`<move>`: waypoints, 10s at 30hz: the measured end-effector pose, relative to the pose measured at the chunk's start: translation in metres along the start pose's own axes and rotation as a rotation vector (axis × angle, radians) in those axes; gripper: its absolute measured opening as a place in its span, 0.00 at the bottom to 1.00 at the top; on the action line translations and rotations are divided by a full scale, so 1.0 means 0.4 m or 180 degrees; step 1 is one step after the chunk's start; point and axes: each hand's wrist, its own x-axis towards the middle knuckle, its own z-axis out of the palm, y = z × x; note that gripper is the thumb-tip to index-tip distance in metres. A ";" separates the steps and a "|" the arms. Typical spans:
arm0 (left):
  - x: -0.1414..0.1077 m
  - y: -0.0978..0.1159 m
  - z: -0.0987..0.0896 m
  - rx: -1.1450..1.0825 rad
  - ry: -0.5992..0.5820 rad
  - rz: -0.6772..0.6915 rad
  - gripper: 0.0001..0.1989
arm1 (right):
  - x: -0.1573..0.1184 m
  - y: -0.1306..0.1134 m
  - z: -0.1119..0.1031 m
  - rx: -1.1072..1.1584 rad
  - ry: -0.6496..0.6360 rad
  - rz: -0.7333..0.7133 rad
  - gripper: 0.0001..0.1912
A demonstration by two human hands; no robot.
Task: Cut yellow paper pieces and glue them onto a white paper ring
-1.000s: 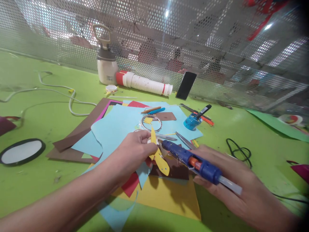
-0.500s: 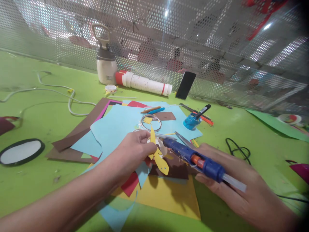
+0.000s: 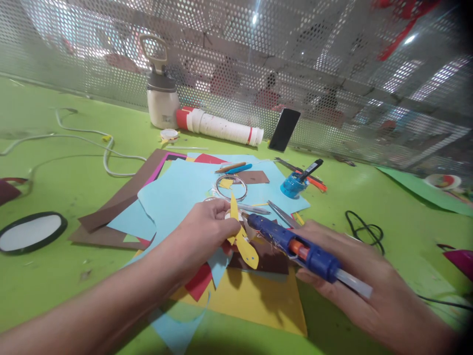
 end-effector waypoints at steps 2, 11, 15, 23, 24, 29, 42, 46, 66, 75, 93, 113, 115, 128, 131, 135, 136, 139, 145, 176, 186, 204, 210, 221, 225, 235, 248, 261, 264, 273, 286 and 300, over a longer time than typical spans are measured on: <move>0.000 0.003 0.002 -0.0026 0.0002 -0.0008 0.02 | 0.000 0.000 0.001 -0.0006 0.0010 0.0000 0.26; 0.000 0.008 -0.002 -0.0083 -0.0019 -0.0016 0.02 | -0.009 0.006 -0.006 -0.0059 0.0290 0.0128 0.17; 0.009 0.004 -0.003 -0.0071 0.0038 -0.0039 0.01 | -0.008 -0.002 -0.008 0.0097 0.0195 0.0059 0.20; 0.010 -0.001 0.001 -0.0059 0.0052 -0.0027 0.05 | 0.000 -0.003 0.003 0.0110 -0.0020 0.0033 0.19; 0.008 -0.001 0.000 -0.0037 0.0035 -0.0017 0.05 | 0.000 -0.003 0.003 0.0127 -0.0022 0.0025 0.19; 0.004 -0.001 -0.002 0.0066 -0.0006 0.0000 0.03 | 0.002 -0.006 0.002 0.0105 0.0012 -0.0001 0.19; 0.002 0.002 0.000 0.0067 0.0014 0.0010 0.04 | -0.006 -0.002 0.002 -0.0056 -0.0013 -0.0019 0.23; 0.002 0.001 0.003 -0.0037 0.0043 -0.0003 0.04 | -0.013 0.000 0.002 -0.0062 -0.0026 -0.0011 0.24; 0.012 -0.006 0.000 -0.0084 0.0106 0.0036 0.03 | -0.015 0.001 -0.004 -0.0068 0.0044 -0.0022 0.21; 0.005 -0.006 -0.002 0.0092 0.0057 0.0002 0.02 | -0.009 0.002 0.003 -0.0103 -0.0073 -0.0083 0.20; 0.004 -0.002 0.003 0.0018 0.0068 -0.0009 0.02 | -0.005 -0.002 -0.002 -0.0127 -0.0113 -0.0073 0.22; -0.005 0.012 0.000 -0.0083 0.0116 -0.0086 0.04 | 0.015 0.099 -0.029 -0.0420 0.0974 0.0695 0.12; -0.008 0.017 -0.001 -0.0087 0.0153 -0.0066 0.06 | 0.020 0.115 -0.035 -0.0491 0.0887 0.0869 0.13; -0.016 0.025 -0.004 -0.0311 0.0194 0.0355 0.16 | -0.010 0.145 0.031 -0.0766 -0.0255 0.0952 0.14; -0.018 0.023 -0.003 -0.0348 0.0118 0.0382 0.16 | -0.022 0.154 0.026 -0.0717 -0.0338 0.0927 0.15; -0.012 0.011 -0.001 -0.0310 0.0059 0.0333 0.14 | -0.022 0.093 -0.009 -0.0845 -0.0101 0.0810 0.16; -0.009 0.007 -0.001 -0.0279 0.0061 0.0317 0.14 | -0.014 0.065 -0.017 -0.0821 0.0027 0.0683 0.15; 0.002 -0.007 0.001 -0.0198 0.0078 0.0287 0.16 | 0.030 -0.017 -0.022 -0.0393 0.0210 0.0413 0.06; 0.002 -0.016 0.006 -0.0172 -0.0024 0.0204 0.14 | 0.121 -0.071 0.021 0.0171 0.0201 0.0537 0.04; -0.006 -0.006 0.029 0.0104 0.0019 -0.0033 0.11 | 0.134 -0.056 0.077 -0.0501 -0.0123 0.0473 0.10; -0.007 -0.007 0.027 0.0088 -0.0298 -0.0007 0.10 | 0.148 -0.012 0.035 0.1191 -0.0947 0.1345 0.06; 0.003 -0.026 0.027 0.0269 -0.0175 0.0096 0.08 | 0.127 -0.069 0.087 -0.1418 -0.0615 0.0178 0.10; 0.002 -0.022 0.024 0.0407 -0.0180 0.0143 0.08 | 0.137 -0.067 0.040 -0.0270 -0.0598 0.0629 0.07; -0.007 -0.012 0.029 0.0532 -0.0324 -0.0011 0.10 | 0.152 -0.001 0.023 0.1567 -0.1614 0.1522 0.03; -0.009 -0.012 0.028 0.0435 -0.0386 -0.0148 0.17 | 0.152 -0.005 0.028 0.1469 -0.1736 0.1359 0.05; -0.017 -0.008 0.027 0.0320 -0.0498 -0.0161 0.22 | 0.151 0.003 0.032 0.1525 -0.1661 0.1441 0.05; -0.017 0.000 0.027 -0.0277 -0.0300 -0.0006 0.22 | 0.125 0.020 0.031 0.2003 -0.0803 0.1709 0.18; -0.027 0.016 0.031 -0.0765 -0.0067 0.0225 0.22 | 0.112 -0.013 0.082 0.3022 -0.0074 0.2120 0.13; -0.027 0.015 0.032 -0.0660 -0.0093 0.0271 0.22 | 0.113 -0.015 0.083 0.2888 0.0051 0.2094 0.12; -0.022 0.000 0.035 -0.0273 -0.0051 0.0038 0.20 | 0.111 -0.042 0.079 0.1774 0.0087 0.1679 0.06; -0.012 -0.007 0.029 0.0154 -0.0136 -0.0003 0.22 | 0.107 -0.027 0.089 0.0441 0.0187 0.0618 0.07; -0.005 -0.015 0.025 0.0230 -0.0229 0.0006 0.23 | 0.111 -0.033 0.086 0.0237 0.0133 0.0474 0.06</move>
